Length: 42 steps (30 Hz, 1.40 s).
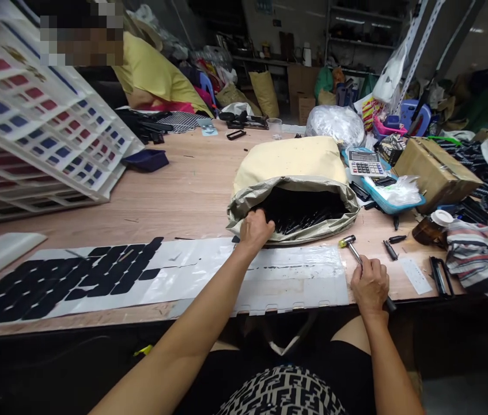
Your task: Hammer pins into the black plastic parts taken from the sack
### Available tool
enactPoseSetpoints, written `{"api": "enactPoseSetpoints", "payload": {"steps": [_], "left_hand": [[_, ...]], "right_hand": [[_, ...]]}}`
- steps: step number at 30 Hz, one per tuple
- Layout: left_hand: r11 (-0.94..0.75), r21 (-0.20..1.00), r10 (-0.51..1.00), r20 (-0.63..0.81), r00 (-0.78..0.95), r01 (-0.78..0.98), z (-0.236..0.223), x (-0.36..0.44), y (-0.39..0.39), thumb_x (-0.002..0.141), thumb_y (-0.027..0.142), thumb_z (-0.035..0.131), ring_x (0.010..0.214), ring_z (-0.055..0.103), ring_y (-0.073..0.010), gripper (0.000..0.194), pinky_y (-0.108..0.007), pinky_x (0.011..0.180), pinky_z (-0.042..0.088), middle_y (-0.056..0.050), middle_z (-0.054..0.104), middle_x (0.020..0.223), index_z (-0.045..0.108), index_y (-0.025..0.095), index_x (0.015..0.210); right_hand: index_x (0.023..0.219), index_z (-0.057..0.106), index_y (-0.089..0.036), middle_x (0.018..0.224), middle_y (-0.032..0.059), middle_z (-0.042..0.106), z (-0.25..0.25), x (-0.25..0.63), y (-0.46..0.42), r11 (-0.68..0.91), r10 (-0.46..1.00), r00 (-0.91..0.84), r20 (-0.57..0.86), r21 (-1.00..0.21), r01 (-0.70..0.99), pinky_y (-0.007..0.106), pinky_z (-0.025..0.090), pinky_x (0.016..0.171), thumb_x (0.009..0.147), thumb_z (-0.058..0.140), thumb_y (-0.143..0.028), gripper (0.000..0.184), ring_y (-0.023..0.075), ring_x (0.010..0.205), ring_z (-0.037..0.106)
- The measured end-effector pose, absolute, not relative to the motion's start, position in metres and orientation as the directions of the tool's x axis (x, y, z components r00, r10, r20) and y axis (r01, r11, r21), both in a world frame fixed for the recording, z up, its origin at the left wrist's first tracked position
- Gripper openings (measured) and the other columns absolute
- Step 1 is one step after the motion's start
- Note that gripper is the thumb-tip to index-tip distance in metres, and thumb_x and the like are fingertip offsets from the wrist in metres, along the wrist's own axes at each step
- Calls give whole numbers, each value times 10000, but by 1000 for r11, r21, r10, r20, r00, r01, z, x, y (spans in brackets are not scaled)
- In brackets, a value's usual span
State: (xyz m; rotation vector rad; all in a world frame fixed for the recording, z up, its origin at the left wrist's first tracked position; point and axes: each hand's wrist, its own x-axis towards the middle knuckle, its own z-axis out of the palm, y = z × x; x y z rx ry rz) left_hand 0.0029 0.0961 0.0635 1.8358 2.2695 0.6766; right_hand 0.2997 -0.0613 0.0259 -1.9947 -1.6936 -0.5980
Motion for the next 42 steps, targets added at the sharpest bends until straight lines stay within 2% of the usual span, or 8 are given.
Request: {"api": "enactPoseSetpoints", "payload": {"steps": [3,5,9,13,18,23,27,42], "left_hand": [[242,384,960,38,-277,891,59,5,108,818,207,601,948,674,-366,216,-436,796,504,-229,689,995,684,102,988],[193,429,959,107,-261,883,61,4,101,836,211,585,951,668,-345,221,-421,799,501,-206,688,1009,676,117,1014],[-133,579,923,367,-111,804,67,-2,57,862,229,582,922,636,-257,222,-361,798,495,-108,677,991,658,173,1062],[-402,704,915,328,234,586,56,-8,0,853,219,618,879,596,-207,166,-337,790,488,-39,677,928,688,218,1003],[-324,810,932,186,310,489,26,-12,-24,820,237,691,942,566,-219,204,-364,842,481,-34,648,905,739,238,1019],[-280,849,947,167,275,447,20,-12,-18,769,199,740,943,563,-216,301,-364,852,477,-23,649,904,719,234,1067],[-222,892,967,149,206,395,19,-12,-18,735,175,751,903,569,-187,501,-334,834,473,-1,638,911,613,231,1213],[-119,968,983,84,164,220,21,-8,-20,679,126,730,783,567,-137,765,-286,802,444,64,588,831,410,259,1361]], "right_hand": [[1089,690,-193,879,67,606,28,298,-63,-156,798,164,580,-64,986,332,324,713,886,518,-217,267,203,815,472],[1084,692,-197,880,65,607,29,298,-64,-167,802,170,573,-59,984,330,324,712,889,517,-220,263,204,818,473],[1091,693,-196,889,69,608,30,297,-64,-166,806,178,564,-72,983,334,333,722,893,519,-225,265,204,820,471],[1104,696,-192,909,78,605,27,299,-61,-161,806,190,560,-100,982,337,340,722,902,528,-261,271,205,829,463],[1108,717,-193,897,83,618,30,305,-59,-124,835,182,519,-144,982,341,381,725,914,522,-269,285,214,843,498],[1225,681,-200,971,83,667,50,280,-70,93,825,181,535,-446,890,353,488,833,948,509,-290,338,217,932,608],[1279,641,-239,1088,74,681,63,235,-85,338,890,-26,454,-623,706,341,522,909,976,494,-259,337,190,1015,643],[1247,663,-242,898,41,657,65,191,-96,332,929,-173,326,-533,778,261,511,778,1002,441,-258,331,151,831,637]]}}
